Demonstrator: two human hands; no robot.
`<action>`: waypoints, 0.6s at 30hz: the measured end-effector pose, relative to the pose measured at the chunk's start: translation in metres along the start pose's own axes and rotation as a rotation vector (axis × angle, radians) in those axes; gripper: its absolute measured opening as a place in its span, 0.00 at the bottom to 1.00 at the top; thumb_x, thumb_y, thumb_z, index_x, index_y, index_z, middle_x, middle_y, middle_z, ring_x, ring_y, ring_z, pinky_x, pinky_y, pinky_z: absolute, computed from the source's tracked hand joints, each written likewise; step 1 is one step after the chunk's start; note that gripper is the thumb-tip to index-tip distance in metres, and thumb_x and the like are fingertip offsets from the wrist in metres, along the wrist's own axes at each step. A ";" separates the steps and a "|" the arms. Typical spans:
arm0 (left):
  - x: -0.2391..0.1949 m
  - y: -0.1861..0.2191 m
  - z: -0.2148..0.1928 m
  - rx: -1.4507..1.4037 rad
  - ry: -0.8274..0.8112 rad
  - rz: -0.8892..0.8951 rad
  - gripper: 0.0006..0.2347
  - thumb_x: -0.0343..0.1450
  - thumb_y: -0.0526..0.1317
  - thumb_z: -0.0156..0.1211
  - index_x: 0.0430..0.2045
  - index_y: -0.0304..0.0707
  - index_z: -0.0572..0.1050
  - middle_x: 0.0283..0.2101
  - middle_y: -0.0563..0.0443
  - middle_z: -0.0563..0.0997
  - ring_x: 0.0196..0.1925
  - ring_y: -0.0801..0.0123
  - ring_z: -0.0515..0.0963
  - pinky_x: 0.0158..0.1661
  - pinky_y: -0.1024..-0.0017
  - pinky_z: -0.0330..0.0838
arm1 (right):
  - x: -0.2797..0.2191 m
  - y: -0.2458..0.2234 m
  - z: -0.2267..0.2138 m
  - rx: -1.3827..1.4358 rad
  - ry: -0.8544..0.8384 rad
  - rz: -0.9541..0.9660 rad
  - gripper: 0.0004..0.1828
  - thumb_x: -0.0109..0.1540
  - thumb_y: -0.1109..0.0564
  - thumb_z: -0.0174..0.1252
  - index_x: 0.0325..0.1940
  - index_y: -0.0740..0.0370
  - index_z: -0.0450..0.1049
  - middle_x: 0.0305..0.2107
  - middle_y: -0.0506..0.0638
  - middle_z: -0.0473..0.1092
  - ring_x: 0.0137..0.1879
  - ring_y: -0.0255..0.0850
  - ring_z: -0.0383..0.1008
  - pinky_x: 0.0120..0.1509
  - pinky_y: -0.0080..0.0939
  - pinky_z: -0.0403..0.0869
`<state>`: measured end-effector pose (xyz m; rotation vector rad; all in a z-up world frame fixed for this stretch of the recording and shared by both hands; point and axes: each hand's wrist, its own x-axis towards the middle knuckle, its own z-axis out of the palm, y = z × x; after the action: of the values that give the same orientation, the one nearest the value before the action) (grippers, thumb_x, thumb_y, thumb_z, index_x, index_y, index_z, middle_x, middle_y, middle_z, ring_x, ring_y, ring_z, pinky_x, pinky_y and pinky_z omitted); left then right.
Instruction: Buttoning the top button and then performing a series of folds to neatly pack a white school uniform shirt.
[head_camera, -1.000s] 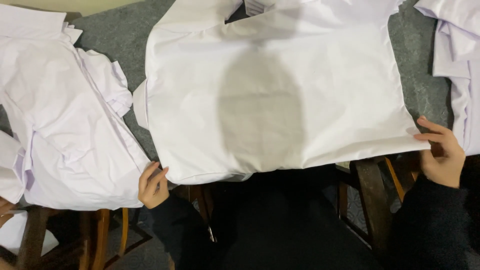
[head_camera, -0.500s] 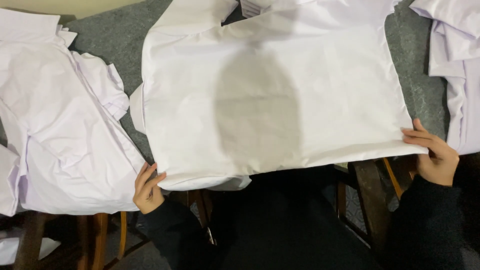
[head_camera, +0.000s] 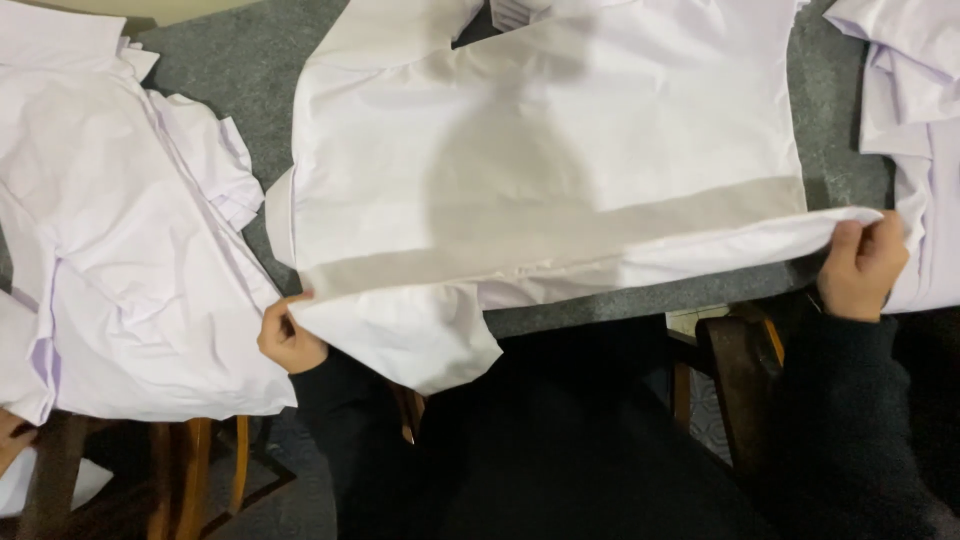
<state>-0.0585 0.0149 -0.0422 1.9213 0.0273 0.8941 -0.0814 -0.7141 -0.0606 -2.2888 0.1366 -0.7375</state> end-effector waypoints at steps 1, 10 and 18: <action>0.000 -0.015 0.000 0.081 -0.011 -0.111 0.06 0.76 0.30 0.52 0.31 0.30 0.78 0.31 0.45 0.79 0.33 0.66 0.76 0.36 0.68 0.70 | 0.007 0.002 0.003 -0.235 -0.050 0.030 0.18 0.83 0.62 0.50 0.41 0.69 0.56 0.30 0.57 0.58 0.35 0.50 0.57 0.40 0.54 0.56; 0.042 -0.014 0.039 0.660 -0.185 -0.121 0.05 0.74 0.36 0.57 0.35 0.47 0.81 0.27 0.57 0.80 0.29 0.60 0.78 0.29 0.60 0.68 | 0.034 0.018 0.053 -1.117 0.071 -0.370 0.16 0.83 0.48 0.58 0.41 0.48 0.69 0.16 0.40 0.59 0.20 0.38 0.46 0.48 0.39 0.56; 0.040 -0.003 0.043 0.712 -0.153 -0.084 0.04 0.75 0.35 0.60 0.31 0.47 0.79 0.24 0.59 0.77 0.26 0.64 0.76 0.25 0.63 0.68 | 0.036 0.016 0.051 -1.013 0.038 -0.281 0.14 0.80 0.49 0.65 0.44 0.50 0.71 0.21 0.40 0.68 0.21 0.41 0.61 0.51 0.42 0.57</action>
<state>-0.0030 -0.0014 -0.0324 2.6185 0.3763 0.7290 -0.0220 -0.7059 -0.0844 -3.3015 0.2509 -1.0014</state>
